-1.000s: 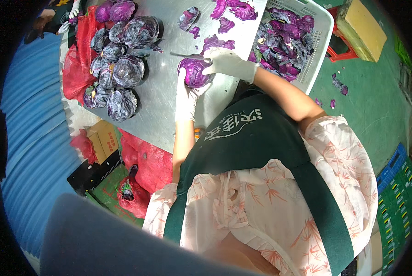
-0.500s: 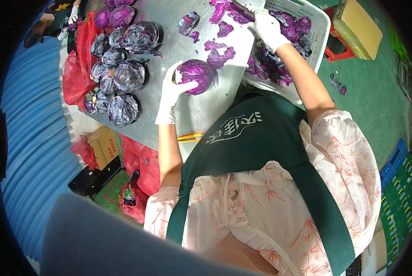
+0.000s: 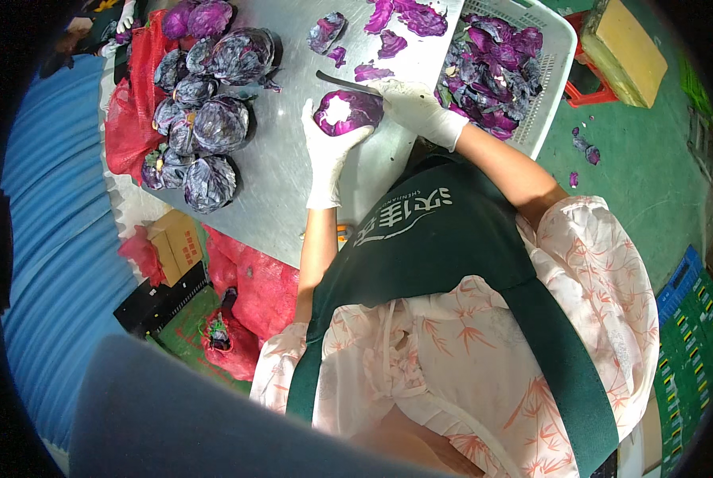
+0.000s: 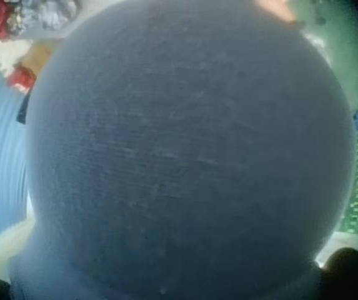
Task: The person trims outer leaves from purple cabbages using a knife and sorts the cabbages from large mesh bags onto a metal work table.
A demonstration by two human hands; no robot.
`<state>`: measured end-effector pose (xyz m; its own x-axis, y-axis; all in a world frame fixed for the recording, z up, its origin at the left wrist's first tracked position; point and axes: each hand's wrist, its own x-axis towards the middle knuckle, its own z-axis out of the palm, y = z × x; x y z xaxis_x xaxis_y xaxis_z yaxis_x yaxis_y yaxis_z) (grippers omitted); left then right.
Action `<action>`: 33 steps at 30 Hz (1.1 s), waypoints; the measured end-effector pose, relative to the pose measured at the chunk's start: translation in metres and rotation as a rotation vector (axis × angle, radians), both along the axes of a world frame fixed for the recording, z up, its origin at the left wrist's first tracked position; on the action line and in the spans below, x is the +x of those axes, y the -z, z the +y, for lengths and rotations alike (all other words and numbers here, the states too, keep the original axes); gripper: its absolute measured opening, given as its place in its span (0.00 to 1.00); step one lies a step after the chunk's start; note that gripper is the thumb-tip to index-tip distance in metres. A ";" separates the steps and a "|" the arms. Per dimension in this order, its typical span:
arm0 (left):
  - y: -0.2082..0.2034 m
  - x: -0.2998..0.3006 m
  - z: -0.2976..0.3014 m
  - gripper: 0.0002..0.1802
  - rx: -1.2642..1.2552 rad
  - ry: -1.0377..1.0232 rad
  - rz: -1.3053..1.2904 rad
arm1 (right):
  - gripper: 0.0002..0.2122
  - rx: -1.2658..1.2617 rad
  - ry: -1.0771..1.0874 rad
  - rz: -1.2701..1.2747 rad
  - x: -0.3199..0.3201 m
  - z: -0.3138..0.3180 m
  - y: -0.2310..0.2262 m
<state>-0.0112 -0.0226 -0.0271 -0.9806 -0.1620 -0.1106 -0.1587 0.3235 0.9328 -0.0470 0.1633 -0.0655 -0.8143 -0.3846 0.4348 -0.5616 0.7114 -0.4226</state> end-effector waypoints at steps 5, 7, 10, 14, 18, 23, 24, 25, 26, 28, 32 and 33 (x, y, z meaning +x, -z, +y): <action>-0.044 -0.018 0.026 0.61 -0.180 0.057 -0.185 | 0.12 -0.511 -0.127 -0.409 -0.015 -0.004 -0.004; -0.052 -0.021 0.028 0.51 -0.083 0.149 -0.141 | 0.12 -0.521 -0.228 -0.389 -0.018 -0.003 -0.001; -0.057 -0.026 0.030 0.41 -0.018 0.239 -0.090 | 0.13 -0.050 -0.201 0.020 -0.019 -0.005 0.001; -0.050 -0.025 0.025 0.40 -0.106 0.215 -0.106 | 0.17 0.722 -0.155 -0.439 -0.015 -0.015 -0.038; -0.022 -0.006 0.018 0.56 -0.392 0.106 -0.066 | 0.12 -0.176 -0.167 -0.185 -0.047 -0.006 0.027; 0.015 0.049 -0.015 0.68 -0.198 0.052 0.062 | 0.17 -0.414 0.287 -1.039 -0.068 0.015 0.019; 0.013 0.052 -0.018 0.68 -0.140 0.045 -0.001 | 0.17 -0.337 0.412 -0.957 -0.072 0.020 0.014; 0.009 0.052 -0.018 0.68 -0.077 0.052 -0.060 | 0.17 -0.130 0.339 -0.642 -0.083 0.046 0.040; 0.006 0.050 -0.017 0.68 -0.151 0.067 -0.032 | 0.18 0.069 0.257 -0.335 -0.090 0.069 0.068; 0.002 0.053 -0.022 0.68 -0.327 0.025 0.031 | 0.22 -0.294 0.330 -0.454 -0.086 0.049 0.033; -0.035 0.028 -0.002 0.59 -0.230 -0.018 -0.018 | 0.22 0.056 0.159 -0.159 -0.032 0.012 -0.011; -0.033 0.017 0.002 0.57 -0.267 0.027 -0.054 | 0.21 0.130 0.143 0.043 -0.017 0.014 -0.002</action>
<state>0.0056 -0.0202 0.0060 -0.9788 -0.1667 -0.1192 -0.1936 0.5618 0.8043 -0.0644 0.1777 -0.0640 -0.8467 -0.3209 0.4244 -0.4660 0.8323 -0.3003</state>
